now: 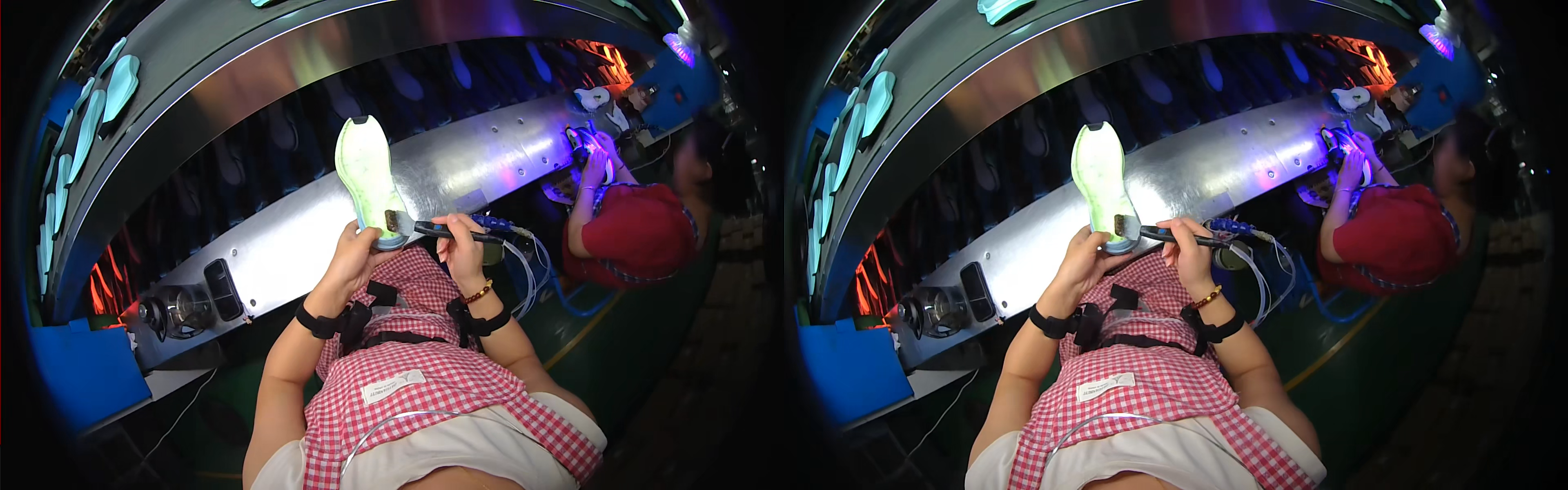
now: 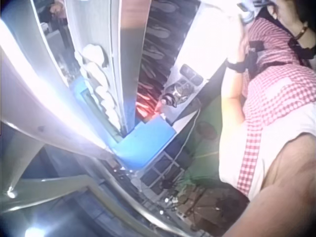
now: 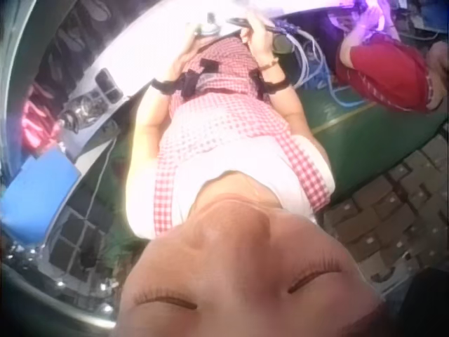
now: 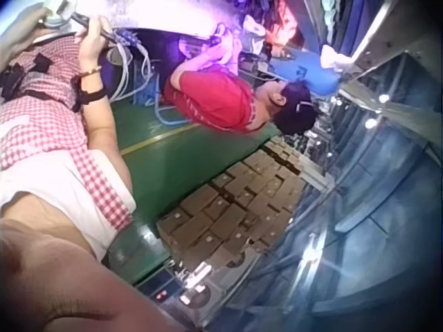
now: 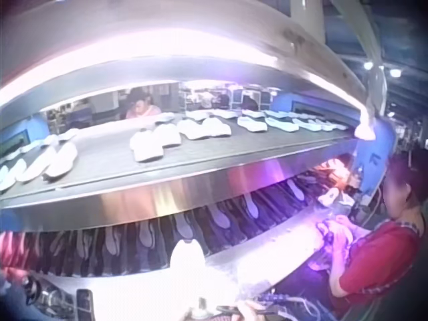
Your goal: Apply adhesive to the surface of shoe soles using a handheld brush on a production line.
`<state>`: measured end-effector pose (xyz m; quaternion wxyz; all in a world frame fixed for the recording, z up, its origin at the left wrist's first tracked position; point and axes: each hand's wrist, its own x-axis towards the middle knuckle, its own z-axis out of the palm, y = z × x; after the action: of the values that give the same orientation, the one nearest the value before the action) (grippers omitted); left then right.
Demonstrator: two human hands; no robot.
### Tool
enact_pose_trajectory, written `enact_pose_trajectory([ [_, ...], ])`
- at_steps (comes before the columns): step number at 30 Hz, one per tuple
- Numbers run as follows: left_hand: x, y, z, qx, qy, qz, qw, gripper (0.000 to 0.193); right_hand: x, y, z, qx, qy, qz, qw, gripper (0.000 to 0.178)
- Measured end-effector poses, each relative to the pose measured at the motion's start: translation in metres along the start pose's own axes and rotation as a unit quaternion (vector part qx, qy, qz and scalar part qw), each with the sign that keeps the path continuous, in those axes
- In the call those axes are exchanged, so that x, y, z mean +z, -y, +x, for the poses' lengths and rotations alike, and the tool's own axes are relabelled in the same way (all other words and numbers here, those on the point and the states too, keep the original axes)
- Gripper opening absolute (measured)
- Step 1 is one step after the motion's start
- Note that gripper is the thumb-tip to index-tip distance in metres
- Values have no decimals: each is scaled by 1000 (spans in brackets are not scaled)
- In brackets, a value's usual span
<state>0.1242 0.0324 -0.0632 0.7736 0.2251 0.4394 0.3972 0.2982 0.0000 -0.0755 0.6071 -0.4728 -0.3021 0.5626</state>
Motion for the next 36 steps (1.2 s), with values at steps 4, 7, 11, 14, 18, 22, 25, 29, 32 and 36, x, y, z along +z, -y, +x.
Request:
enact_pose_trajectory([
  [4,-2,-3,-5,8,-18,-5,1000,39,12,5,-7,-13,14,-41,999,30],
  [7,-2,-5,-7,-3,-19,-12,1000,40,19,2,-9,-76,33,-105,991,26],
  [11,0,-7,-7,16,-10,-4,1000,42,17,5,-7,-86,49,-131,986,26],
  [14,1,-11,-7,-6,-6,-8,1000,44,19,7,-4,-45,45,-59,996,27],
  [18,6,-13,-10,-2,-11,-4,1000,42,16,9,-2,-7,18,61,998,31],
  [22,5,-12,-8,-5,0,-10,1000,39,17,13,-3,9,15,82,996,31],
  [25,4,-11,-6,-14,7,-39,999,37,15,8,-1,6,19,72,997,30],
  [29,6,-10,-5,-2,1,-52,999,35,14,4,-4,-55,43,1,998,29],
  [32,4,-9,-5,-3,7,-50,999,35,13,6,-8,-111,58,-77,989,28],
  [36,3,-8,-8,-13,12,-57,998,34,11,1,-10,-131,68,-121,982,27],
])
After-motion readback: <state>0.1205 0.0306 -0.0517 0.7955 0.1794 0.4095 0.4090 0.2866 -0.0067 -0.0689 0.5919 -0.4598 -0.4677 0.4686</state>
